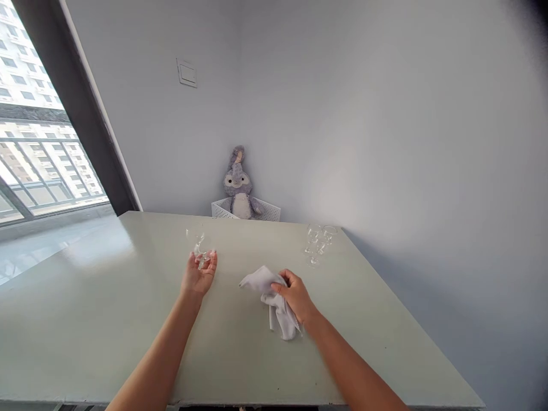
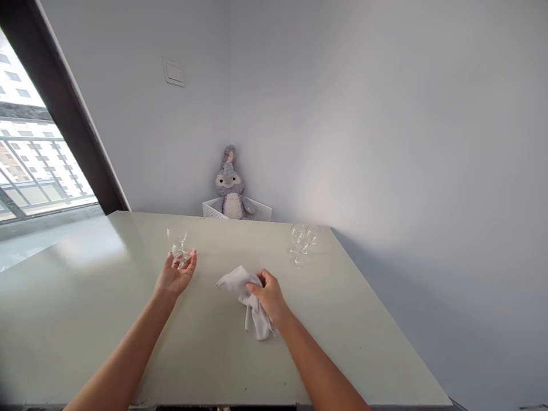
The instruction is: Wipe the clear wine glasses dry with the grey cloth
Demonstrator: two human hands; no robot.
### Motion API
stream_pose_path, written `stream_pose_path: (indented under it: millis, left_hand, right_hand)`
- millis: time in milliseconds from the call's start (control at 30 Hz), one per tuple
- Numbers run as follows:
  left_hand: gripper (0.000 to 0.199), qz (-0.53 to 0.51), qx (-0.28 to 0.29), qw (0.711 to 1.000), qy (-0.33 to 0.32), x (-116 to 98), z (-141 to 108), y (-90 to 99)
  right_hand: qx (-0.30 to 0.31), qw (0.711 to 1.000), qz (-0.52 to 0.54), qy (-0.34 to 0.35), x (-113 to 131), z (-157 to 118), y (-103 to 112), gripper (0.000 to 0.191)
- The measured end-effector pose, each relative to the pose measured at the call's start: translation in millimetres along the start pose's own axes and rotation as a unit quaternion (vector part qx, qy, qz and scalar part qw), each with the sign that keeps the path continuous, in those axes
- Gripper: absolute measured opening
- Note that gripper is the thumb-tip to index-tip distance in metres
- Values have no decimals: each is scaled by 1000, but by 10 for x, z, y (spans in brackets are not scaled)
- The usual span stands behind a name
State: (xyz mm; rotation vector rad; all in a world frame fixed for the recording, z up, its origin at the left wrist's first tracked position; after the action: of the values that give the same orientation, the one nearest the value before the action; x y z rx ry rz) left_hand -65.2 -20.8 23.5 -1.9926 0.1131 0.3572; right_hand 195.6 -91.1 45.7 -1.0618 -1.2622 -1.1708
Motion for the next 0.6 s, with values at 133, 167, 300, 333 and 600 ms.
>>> stream_pose_path:
  millis: [133,167,300,333,600]
  left_hand:
    - [13,67,63,995,43,396,-180,-155]
    - [11,81,71,992,60,520,-212,-192]
    - [11,128,112,979,114,981,-258,-306]
    - [11,138,128,975,118,1073,-254,-318]
    - [18,215,237,941,106,1377,-246,-229]
  right_hand:
    - [-106,972,204,-38,22,148,287,26]
    - [-142,961,231,-45,21,185,358,26]
    - [-264,933,243,22,127,256,510,22]
    - [-268,937,216,54,178,254,483,23]
    - [-17,990,-14,137,164,209,-151,39]
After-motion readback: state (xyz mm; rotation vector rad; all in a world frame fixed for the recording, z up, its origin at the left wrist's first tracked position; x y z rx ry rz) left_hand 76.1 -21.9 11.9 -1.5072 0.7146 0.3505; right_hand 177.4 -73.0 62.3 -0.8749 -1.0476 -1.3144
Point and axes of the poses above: each hand's wrist, its own z-axis towards the middle knuckle, its own y-axis out of the back of the hand, x = y × z, the point moved 6 cm from there along z, towards the middle knuckle
